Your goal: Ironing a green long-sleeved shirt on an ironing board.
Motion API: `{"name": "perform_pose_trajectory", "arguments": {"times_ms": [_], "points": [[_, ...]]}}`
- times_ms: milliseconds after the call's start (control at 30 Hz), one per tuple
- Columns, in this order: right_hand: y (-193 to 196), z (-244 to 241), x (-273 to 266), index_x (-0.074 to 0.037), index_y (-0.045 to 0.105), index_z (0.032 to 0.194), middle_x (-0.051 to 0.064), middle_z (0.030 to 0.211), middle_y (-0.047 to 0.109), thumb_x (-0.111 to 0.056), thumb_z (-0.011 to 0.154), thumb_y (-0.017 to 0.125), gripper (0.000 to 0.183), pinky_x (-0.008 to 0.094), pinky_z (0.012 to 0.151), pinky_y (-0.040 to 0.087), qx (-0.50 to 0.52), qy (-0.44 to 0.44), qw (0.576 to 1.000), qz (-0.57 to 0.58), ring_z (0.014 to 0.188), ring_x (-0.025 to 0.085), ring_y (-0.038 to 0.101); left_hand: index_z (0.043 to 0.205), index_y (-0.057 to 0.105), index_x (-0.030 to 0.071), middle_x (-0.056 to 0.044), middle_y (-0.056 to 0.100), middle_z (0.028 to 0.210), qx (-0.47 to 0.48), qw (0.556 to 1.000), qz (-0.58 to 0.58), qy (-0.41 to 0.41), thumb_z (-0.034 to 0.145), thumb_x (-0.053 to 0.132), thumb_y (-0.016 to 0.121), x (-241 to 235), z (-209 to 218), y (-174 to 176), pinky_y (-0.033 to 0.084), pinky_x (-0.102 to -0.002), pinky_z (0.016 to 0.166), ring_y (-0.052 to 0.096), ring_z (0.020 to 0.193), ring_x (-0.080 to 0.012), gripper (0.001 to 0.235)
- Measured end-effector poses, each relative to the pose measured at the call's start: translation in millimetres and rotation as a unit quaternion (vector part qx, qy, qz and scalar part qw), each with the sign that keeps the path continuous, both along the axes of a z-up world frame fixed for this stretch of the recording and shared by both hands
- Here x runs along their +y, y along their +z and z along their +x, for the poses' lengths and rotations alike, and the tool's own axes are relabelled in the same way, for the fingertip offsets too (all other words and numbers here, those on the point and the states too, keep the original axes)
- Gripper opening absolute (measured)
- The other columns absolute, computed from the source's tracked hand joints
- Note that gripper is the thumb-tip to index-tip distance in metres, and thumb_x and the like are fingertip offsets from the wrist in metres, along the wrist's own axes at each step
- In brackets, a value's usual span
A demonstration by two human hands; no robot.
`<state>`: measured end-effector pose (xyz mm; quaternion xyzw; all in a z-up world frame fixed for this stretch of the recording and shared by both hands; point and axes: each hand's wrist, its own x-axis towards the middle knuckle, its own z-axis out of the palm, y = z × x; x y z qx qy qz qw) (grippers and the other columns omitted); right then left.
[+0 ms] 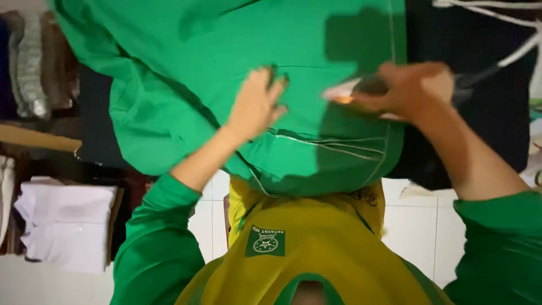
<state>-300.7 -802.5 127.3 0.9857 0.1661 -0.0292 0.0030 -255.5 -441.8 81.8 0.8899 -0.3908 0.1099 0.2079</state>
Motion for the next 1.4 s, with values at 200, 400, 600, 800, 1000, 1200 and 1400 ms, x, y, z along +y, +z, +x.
{"name": "perform_pose_trajectory", "arguments": {"times_ms": [200,400,600,800,1000,1200,1400], "points": [[-16.5,84.7,-27.0,-0.02,0.076,0.092,0.005,0.074,0.071,-0.072,0.094,0.06,0.054,0.036,0.057,0.052,-0.231,-0.033,0.972,-0.029,0.065,0.025,0.068,0.134,0.06,0.009,-0.016,0.055,0.119,0.019,0.997,0.078,-0.002,0.089,0.018,0.079,15.1,-74.8,3.9,0.046,-0.047,0.087,0.055,0.107,-0.0341,0.049],[-2.4,88.4,20.7,-0.016,0.076,0.094,0.011,0.071,0.066,-0.079,0.091,0.065,0.065,0.04,0.061,0.053,-0.142,0.034,0.988,0.059,0.065,0.03,0.066,0.112,0.068,0.008,-0.015,0.056,0.104,0.062,0.996,0.067,-0.001,0.087,0.017,0.072,25.2,-79.0,6.2,0.048,-0.045,0.08,0.058,0.098,-0.0323,0.027],[-34.0,122.5,32.5,-0.02,0.076,0.089,0.004,0.069,0.067,-0.086,0.091,0.06,0.068,0.037,0.06,0.052,-0.272,0.076,0.958,-0.052,0.066,0.023,0.067,0.096,0.065,0.008,-0.013,0.057,0.103,0.039,0.999,0.016,-0.003,0.09,0.023,0.074,8.8,-73.4,6.9,0.049,-0.044,0.08,0.06,0.097,-0.0328,0.018],[-11.1,119.4,82.5,-0.019,0.077,0.092,0.013,0.078,0.07,-0.094,0.084,0.06,0.077,0.047,0.064,0.053,-0.141,0.066,0.987,-0.029,0.072,0.034,0.07,0.103,0.065,0.0,-0.013,0.057,0.094,0.081,0.996,0.024,-0.032,0.083,0.03,0.08,3.9,-79.8,18.5,0.049,-0.044,0.084,0.058,0.095,-0.0325,0.039],[-40.7,156.4,98.6,-0.016,0.078,0.102,0.017,0.083,0.072,-0.089,0.083,0.063,0.077,0.054,0.066,0.053,-0.139,0.049,0.989,0.027,0.075,0.036,0.071,0.111,0.064,0.006,-0.012,0.062,0.101,0.026,0.999,0.002,-0.037,0.081,0.027,0.077,4.5,-89.2,18.3,0.048,-0.043,0.082,0.059,0.098,-0.0308,0.039],[0.0,120.0,136.6,-0.011,0.079,0.095,0.019,0.078,0.072,-0.081,0.087,0.072,0.071,0.051,0.057,0.052,-0.168,0.008,0.983,0.076,0.07,0.038,0.07,0.113,0.063,0.008,-0.01,0.062,0.097,0.13,0.989,0.02,-0.062,0.092,0.02,0.074,10.6,-93.2,-6.0,0.048,-0.044,0.086,0.059,0.1,-0.0307,0.026],[3.9,68.0,130.0,-0.008,0.076,0.088,0.018,0.072,0.068,-0.076,0.09,0.072,0.068,0.046,0.06,0.053,-0.118,0.047,0.988,0.083,0.065,0.036,0.068,0.099,0.063,0.013,-0.011,0.057,0.106,0.109,0.993,0.002,-0.045,0.085,0.026,0.079,10.1,-84.4,21.6,0.048,-0.044,0.084,0.057,0.104,-0.0298,0.025]]}}
